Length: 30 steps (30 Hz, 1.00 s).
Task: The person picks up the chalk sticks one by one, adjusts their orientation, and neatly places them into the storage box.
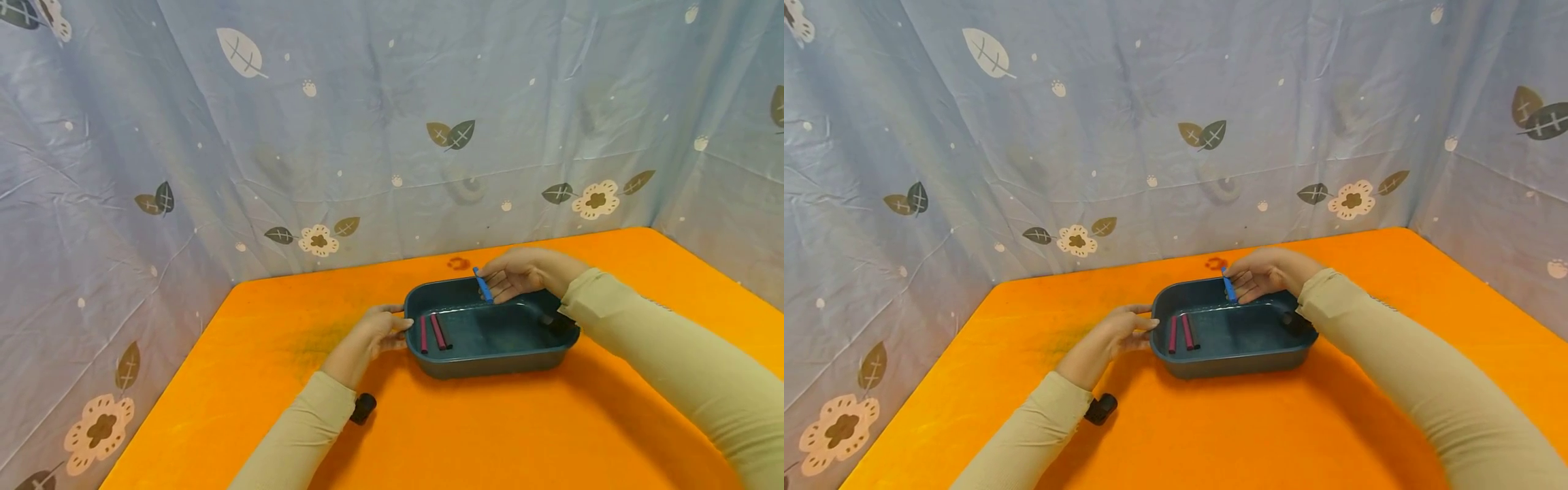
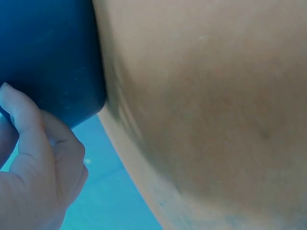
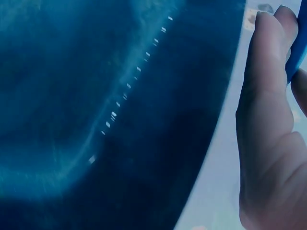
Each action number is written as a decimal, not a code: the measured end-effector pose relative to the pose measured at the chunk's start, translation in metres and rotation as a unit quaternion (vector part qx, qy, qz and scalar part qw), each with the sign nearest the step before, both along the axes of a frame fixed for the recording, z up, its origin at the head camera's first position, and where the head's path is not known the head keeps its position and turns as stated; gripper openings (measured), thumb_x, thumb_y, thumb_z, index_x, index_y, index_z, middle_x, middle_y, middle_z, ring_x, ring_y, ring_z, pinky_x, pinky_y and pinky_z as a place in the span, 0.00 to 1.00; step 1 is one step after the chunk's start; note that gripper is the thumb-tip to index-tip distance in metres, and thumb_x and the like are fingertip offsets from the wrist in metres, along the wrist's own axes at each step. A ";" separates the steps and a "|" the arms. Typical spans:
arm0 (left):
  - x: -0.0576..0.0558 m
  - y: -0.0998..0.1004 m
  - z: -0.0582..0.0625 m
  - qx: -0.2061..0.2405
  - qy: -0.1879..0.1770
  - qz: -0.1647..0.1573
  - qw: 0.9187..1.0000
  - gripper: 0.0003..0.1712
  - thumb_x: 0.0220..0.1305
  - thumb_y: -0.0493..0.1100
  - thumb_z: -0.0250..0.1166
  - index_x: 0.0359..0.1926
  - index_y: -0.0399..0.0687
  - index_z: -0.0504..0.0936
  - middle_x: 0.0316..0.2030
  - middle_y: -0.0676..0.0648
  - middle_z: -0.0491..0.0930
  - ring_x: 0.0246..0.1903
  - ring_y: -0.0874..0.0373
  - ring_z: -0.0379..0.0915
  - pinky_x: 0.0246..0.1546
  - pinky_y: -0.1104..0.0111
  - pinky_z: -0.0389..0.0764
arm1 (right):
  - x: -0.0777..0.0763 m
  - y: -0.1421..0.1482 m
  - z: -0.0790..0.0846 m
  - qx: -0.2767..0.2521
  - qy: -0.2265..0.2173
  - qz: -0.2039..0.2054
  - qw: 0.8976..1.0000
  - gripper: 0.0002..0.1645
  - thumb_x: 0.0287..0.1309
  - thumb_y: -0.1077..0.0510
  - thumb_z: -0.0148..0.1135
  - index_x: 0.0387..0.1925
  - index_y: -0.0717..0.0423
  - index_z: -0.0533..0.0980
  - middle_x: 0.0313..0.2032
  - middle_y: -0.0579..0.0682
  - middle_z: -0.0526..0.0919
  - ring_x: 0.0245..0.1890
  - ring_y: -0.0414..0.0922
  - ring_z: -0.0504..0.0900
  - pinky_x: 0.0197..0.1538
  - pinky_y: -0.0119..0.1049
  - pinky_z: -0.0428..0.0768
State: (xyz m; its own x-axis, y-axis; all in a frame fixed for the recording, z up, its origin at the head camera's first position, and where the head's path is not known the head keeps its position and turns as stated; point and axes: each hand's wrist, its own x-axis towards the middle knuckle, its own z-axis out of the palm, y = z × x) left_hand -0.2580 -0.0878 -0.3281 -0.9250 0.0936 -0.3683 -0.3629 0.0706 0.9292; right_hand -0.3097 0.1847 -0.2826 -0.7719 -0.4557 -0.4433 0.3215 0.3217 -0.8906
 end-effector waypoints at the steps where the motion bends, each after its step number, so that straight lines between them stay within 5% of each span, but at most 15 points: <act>1: 0.000 0.000 0.000 0.000 -0.001 -0.001 1.000 0.30 0.67 0.28 0.59 0.68 0.34 0.64 0.36 0.42 0.72 0.23 0.57 0.65 0.20 0.74 0.76 | 0.000 -0.002 -0.002 0.000 -0.003 -0.001 1.000 0.14 0.72 0.58 0.47 0.46 0.67 0.67 0.36 0.54 0.78 0.33 0.43 0.81 0.45 0.36 0.82; 14: -0.001 0.000 0.003 -0.018 0.005 -0.011 1.000 0.30 0.68 0.29 0.58 0.69 0.36 0.64 0.31 0.44 0.71 0.23 0.57 0.63 0.22 0.73 0.76 | -0.003 -0.018 -0.015 0.053 0.004 0.015 0.998 0.31 0.71 0.57 0.50 0.62 0.81 0.59 0.56 0.72 0.71 0.35 0.45 0.81 0.47 0.40 0.82; 20: -0.001 -0.001 0.004 -0.014 0.005 -0.013 1.000 0.30 0.67 0.29 0.58 0.69 0.36 0.64 0.30 0.44 0.70 0.22 0.57 0.62 0.22 0.73 0.76 | -0.003 -0.029 -0.022 0.115 0.008 0.018 0.993 0.32 0.69 0.57 0.52 0.61 0.83 0.61 0.54 0.72 0.75 0.36 0.47 0.83 0.47 0.42 0.82; 30: -0.001 0.000 0.002 -0.014 0.005 -0.013 1.000 0.30 0.68 0.29 0.58 0.69 0.37 0.64 0.31 0.43 0.71 0.23 0.57 0.63 0.22 0.73 0.76 | -0.002 -0.049 -0.038 0.134 -0.014 0.005 0.991 0.27 0.68 0.60 0.55 0.60 0.78 0.66 0.52 0.72 0.76 0.38 0.51 0.84 0.47 0.46 0.82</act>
